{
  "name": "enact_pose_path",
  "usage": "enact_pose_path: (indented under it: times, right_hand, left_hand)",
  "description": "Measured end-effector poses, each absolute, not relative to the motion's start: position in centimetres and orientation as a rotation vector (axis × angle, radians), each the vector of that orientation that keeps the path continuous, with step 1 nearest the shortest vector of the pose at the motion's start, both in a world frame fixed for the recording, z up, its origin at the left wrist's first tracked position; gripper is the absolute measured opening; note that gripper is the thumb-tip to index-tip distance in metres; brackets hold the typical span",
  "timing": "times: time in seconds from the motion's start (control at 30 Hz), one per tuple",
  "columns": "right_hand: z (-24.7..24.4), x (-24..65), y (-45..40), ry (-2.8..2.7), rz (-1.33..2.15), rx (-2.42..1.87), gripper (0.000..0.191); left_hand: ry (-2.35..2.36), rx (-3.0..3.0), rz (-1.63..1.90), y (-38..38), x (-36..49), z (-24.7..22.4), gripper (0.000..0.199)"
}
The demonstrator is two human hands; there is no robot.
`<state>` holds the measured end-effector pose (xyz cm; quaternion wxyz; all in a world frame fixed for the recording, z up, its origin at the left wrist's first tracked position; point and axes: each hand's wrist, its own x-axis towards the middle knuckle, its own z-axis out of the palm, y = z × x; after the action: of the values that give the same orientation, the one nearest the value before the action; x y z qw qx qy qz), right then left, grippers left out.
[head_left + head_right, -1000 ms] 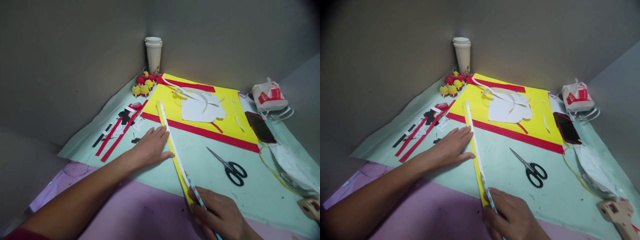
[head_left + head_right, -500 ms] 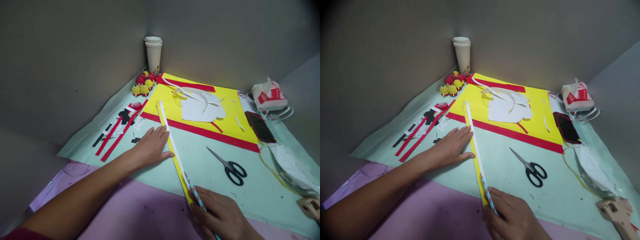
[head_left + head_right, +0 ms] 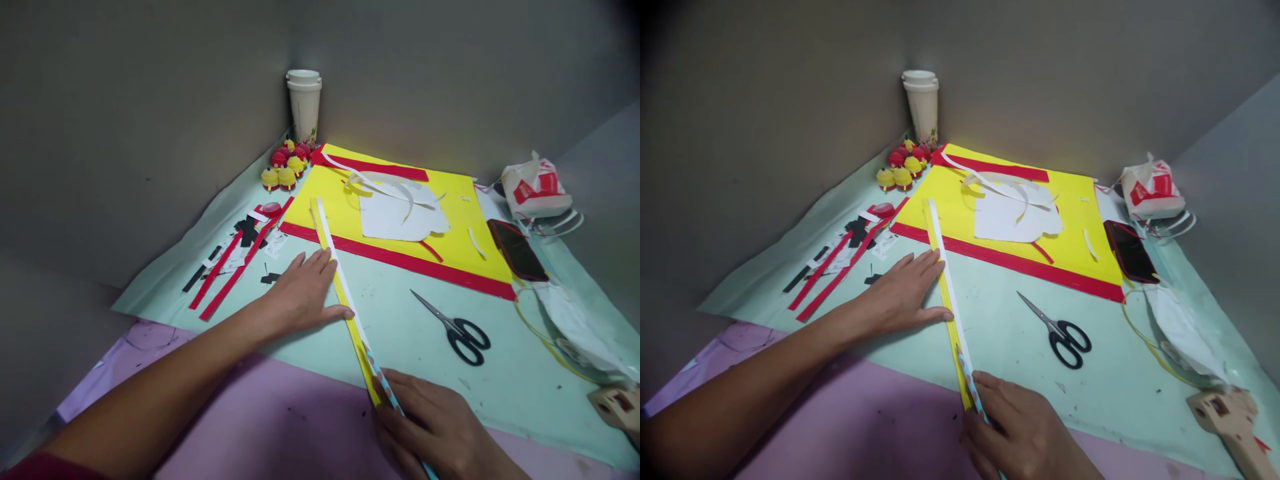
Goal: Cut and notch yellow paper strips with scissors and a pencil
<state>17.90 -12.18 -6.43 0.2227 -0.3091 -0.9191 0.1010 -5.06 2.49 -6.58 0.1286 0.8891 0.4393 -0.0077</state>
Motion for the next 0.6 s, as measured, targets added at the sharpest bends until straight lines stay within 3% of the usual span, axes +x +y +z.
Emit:
enact_pose_path:
  times: [0.3, 0.6]
  right_hand:
    - [-6.2, 17.8, -12.1, -2.461, 0.405, -0.825, 0.012]
    - [-7.8, 19.0, -11.8, -1.915, 0.58, -1.166, 0.049]
  left_hand:
    - [1.312, 2.563, -0.104, 2.0, -4.5, -6.5, 0.115]
    - [1.313, 2.558, -0.126, 1.9, -4.3, -6.6, 0.118]
